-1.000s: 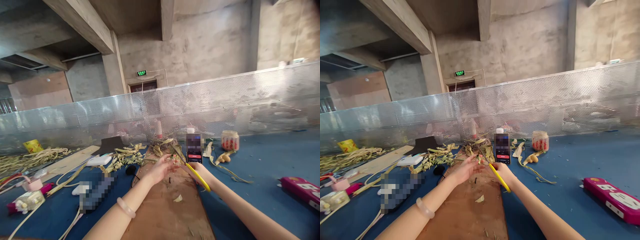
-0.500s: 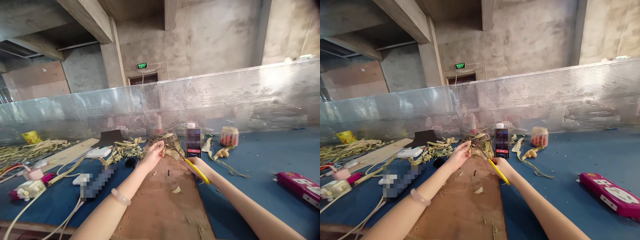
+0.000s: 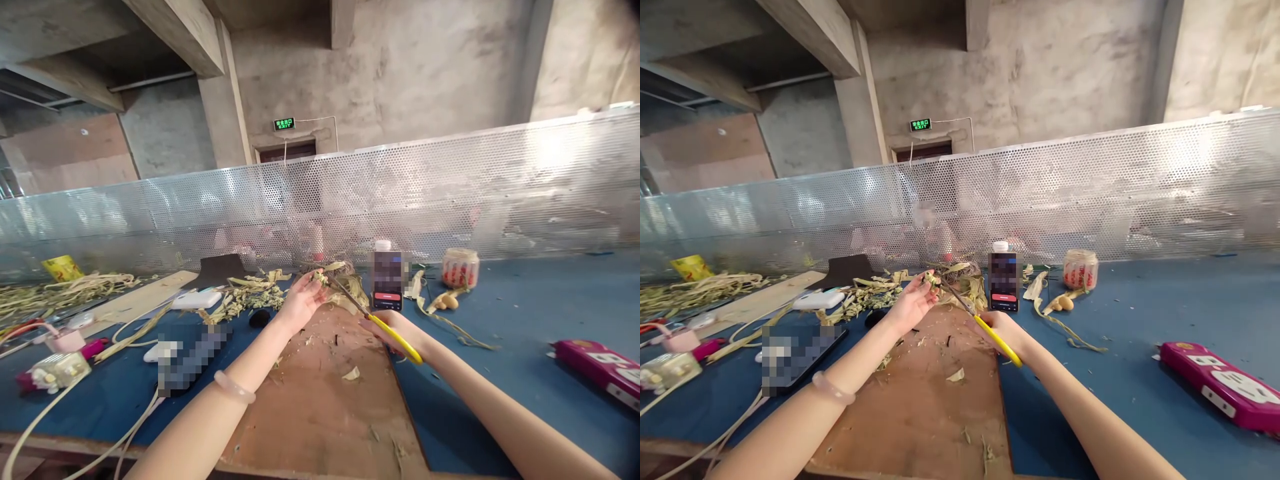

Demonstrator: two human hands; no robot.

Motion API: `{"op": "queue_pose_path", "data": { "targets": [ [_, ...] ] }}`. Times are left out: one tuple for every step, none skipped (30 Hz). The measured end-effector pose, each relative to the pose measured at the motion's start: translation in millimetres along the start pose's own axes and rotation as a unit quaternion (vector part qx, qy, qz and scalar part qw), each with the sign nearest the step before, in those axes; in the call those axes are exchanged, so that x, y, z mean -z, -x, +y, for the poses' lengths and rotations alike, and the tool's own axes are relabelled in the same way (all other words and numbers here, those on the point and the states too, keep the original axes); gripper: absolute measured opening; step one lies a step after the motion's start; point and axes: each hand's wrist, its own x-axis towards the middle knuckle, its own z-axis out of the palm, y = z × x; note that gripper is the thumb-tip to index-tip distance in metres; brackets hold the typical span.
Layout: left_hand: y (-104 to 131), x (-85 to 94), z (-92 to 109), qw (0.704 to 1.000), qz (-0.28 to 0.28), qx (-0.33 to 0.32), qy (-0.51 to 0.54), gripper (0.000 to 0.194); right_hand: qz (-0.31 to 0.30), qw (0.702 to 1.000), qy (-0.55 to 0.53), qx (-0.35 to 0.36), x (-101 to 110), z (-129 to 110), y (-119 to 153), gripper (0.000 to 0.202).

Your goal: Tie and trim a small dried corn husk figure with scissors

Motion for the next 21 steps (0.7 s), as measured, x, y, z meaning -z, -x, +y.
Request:
{"op": "queue_pose_path", "data": {
  "targets": [
    [0.3, 0.0, 1.0, 1.0, -0.004, 0.0, 0.0, 0.034, 0.005, 1.0, 0.008, 0.01, 0.2, -0.7, 0.4, 0.037],
    [0.5, 0.1, 1.8, 1.0, -0.01, -0.001, -0.001, 0.035, 0.011, 1.0, 0.015, 0.024, 0.4, -1.5, 0.9, 0.037],
    [0.8, 0.0, 2.6, 1.0, -0.017, -0.003, -0.002, 0.035, 0.016, 0.999, 0.021, 0.038, 0.7, -2.2, 1.5, 0.037],
    [1.0, -0.1, 3.2, 1.0, -0.025, -0.005, -0.003, 0.035, 0.019, 0.998, 0.025, 0.048, 1.0, -2.8, 2.2, 0.037],
    [1.2, -0.4, 3.8, 0.999, -0.033, -0.007, -0.005, 0.035, 0.019, 0.998, 0.025, 0.052, 1.4, -3.2, 2.8, 0.036],
    [1.4, -0.7, 4.3, 0.999, -0.04, -0.009, -0.006, 0.034, 0.016, 0.998, 0.023, 0.051, 1.8, -3.4, 3.4, 0.035],
    [1.7, -1.2, 4.8, 0.999, -0.044, -0.011, -0.008, 0.033, 0.011, 0.999, 0.017, 0.046, 2.2, -3.4, 3.9, 0.035],
    [2.0, -1.7, 5.2, 0.999, -0.046, -0.012, -0.01, 0.032, 0.006, 0.999, 0.009, 0.039, 2.7, -3.1, 4.3, 0.034],
    [2.2, -2.2, 5.7, 0.999, -0.047, -0.013, -0.012, 0.031, 0.001, 0.999, 0.0, 0.035, 3.0, -2.8, 4.6, 0.034],
    [2.5, -2.6, 6.1, 0.999, -0.049, -0.014, -0.013, 0.031, -0.005, 0.999, -0.007, 0.033, 3.4, -2.4, 4.9, 0.034],
    [2.8, -3.0, 6.5, 0.999, -0.05, -0.016, -0.013, 0.031, -0.011, 0.999, -0.013, 0.031, 3.7, -2.0, 5.1, 0.034],
    [3.1, -3.3, 6.8, 0.998, -0.052, -0.017, -0.013, 0.03, -0.018, 0.999, -0.018, 0.03, 3.8, -1.6, 5.4, 0.034],
    [3.3, -3.5, 7.0, 0.998, -0.054, -0.019, -0.012, 0.03, -0.026, 0.999, -0.022, 0.03, 3.9, -1.1, 5.6, 0.034],
    [3.6, -3.5, 7.2, 0.998, -0.056, -0.021, -0.011, 0.03, -0.032, 0.999, -0.025, 0.028, 3.8, -0.5, 5.7, 0.034],
    [3.8, -3.4, 7.4, 0.998, -0.058, -0.023, -0.01, 0.029, -0.036, 0.999, -0.028, 0.027, 3.5, 0.2, 5.7, 0.034],
    [4.0, -3.3, 7.6, 0.998, -0.062, -0.025, -0.009, 0.028, -0.039, 0.998, -0.032, 0.024, 3.2, 1.0, 5.6, 0.034],
    [4.1, -3.1, 7.8, 0.997, -0.067, -0.027, -0.007, 0.028, -0.043, 0.998, -0.038, 0.021, 2.9, 1.8, 5.5, 0.034],
    [4.2, -3.0, 8.1, 0.997, -0.072, -0.028, -0.005, 0.027, -0.046, 0.998, -0.044, 0.018, 2.7, 2.5, 5.4, 0.035],
    [4.3, -2.9, 8.5, 0.997, -0.078, -0.028, -0.004, 0.027, -0.051, 0.997, -0.05, 0.018, 2.7, 3.1, 5.4, 0.035],
    [4.3, -2.7, 9.0, 0.996, -0.082, -0.029, -0.002, 0.027, -0.059, 0.996, -0.058, 0.023, 3.0, 3.4, 5.5, 0.036],
    [4.4, -2.6, 9.5, 0.996, -0.085, -0.03, -0.001, 0.026, -0.072, 0.995, -0.068, 0.031, 3.4, 3.5, 5.7, 0.037]
  ]
}}
